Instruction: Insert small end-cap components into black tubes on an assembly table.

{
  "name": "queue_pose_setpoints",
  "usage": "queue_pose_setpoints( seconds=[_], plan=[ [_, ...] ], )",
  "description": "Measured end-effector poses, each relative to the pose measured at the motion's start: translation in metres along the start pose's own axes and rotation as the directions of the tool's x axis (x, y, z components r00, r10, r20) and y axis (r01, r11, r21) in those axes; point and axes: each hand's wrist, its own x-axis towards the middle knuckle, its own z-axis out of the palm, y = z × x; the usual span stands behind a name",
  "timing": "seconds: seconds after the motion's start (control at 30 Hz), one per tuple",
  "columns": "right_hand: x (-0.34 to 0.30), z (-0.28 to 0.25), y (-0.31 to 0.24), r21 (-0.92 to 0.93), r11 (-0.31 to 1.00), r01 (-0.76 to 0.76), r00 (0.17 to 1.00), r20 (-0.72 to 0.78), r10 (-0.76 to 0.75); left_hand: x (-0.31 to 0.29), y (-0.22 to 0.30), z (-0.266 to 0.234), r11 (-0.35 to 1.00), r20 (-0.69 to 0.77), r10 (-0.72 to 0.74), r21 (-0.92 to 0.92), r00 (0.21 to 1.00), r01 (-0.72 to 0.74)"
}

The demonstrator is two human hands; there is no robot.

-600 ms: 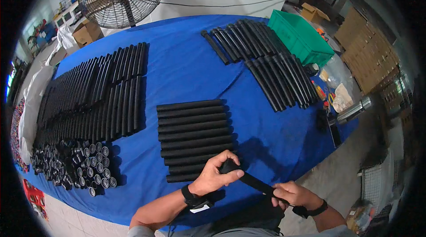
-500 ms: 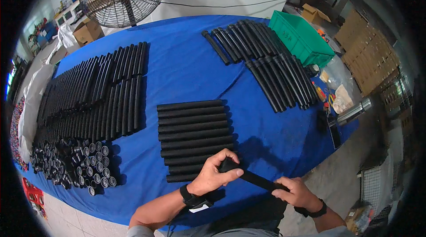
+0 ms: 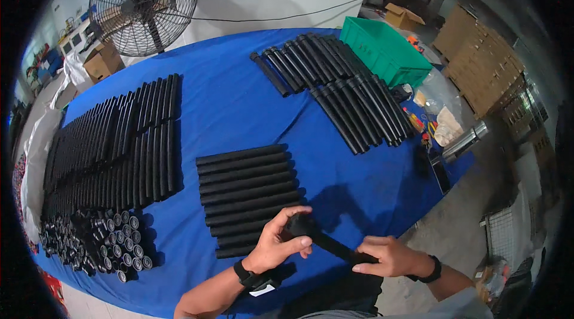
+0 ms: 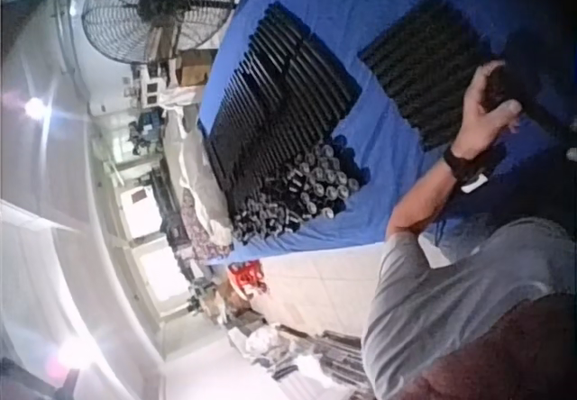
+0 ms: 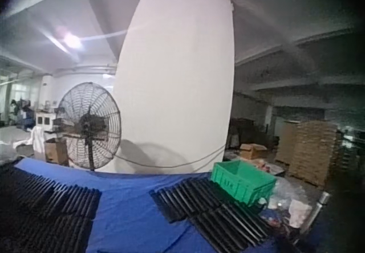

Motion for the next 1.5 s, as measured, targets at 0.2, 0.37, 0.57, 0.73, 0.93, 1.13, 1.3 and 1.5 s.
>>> queue_pose_setpoints(
  seconds=[0.2, 0.37, 0.57, 0.73, 0.93, 1.13, 1.3, 1.5],
  plan=[
    [0.045, -0.045, 0.039, -0.339, 0.940, -0.036, 0.923, -0.371, -0.098, 0.002, -0.009, 0.002, 0.996, 0.153, -0.079, -0.020, 0.985, 0.083],
    [0.122, -0.105, 0.109, -0.555, 0.762, -0.333, 0.891, -0.449, 0.063, 0.002, -0.019, 0.001, 0.987, 0.250, -0.096, 0.147, 0.963, 0.061],
    [0.181, -0.112, 0.151, -0.573, 0.688, -0.445, 0.863, -0.480, 0.158, 0.001, -0.017, 0.002, 0.954, 0.409, -0.094, 0.297, 0.908, -0.035],
    [0.193, -0.114, 0.155, -0.560, 0.645, -0.520, 0.822, -0.534, 0.200, 0.002, -0.021, -0.001, 0.957, 0.385, -0.079, 0.286, 0.919, -0.038],
    [0.183, -0.122, 0.162, -0.570, 0.651, -0.501, 0.817, -0.560, 0.138, 0.003, -0.019, 0.003, 0.954, 0.400, -0.075, 0.296, 0.913, -0.051],
    [0.176, -0.115, 0.172, -0.559, 0.704, -0.439, 0.825, -0.560, 0.070, 0.004, -0.021, 0.001, 0.944, 0.419, -0.108, 0.328, 0.902, -0.040],
    [0.181, -0.109, 0.166, -0.598, 0.664, -0.450, 0.832, -0.551, 0.068, -0.001, -0.018, 0.000, 0.948, 0.407, -0.112, 0.317, 0.907, -0.025],
    [0.158, -0.114, 0.157, -0.532, 0.667, -0.522, 0.769, -0.631, 0.098, 0.009, -0.016, 0.007, 0.940, 0.436, -0.155, 0.340, 0.886, -0.003]
  ],
)
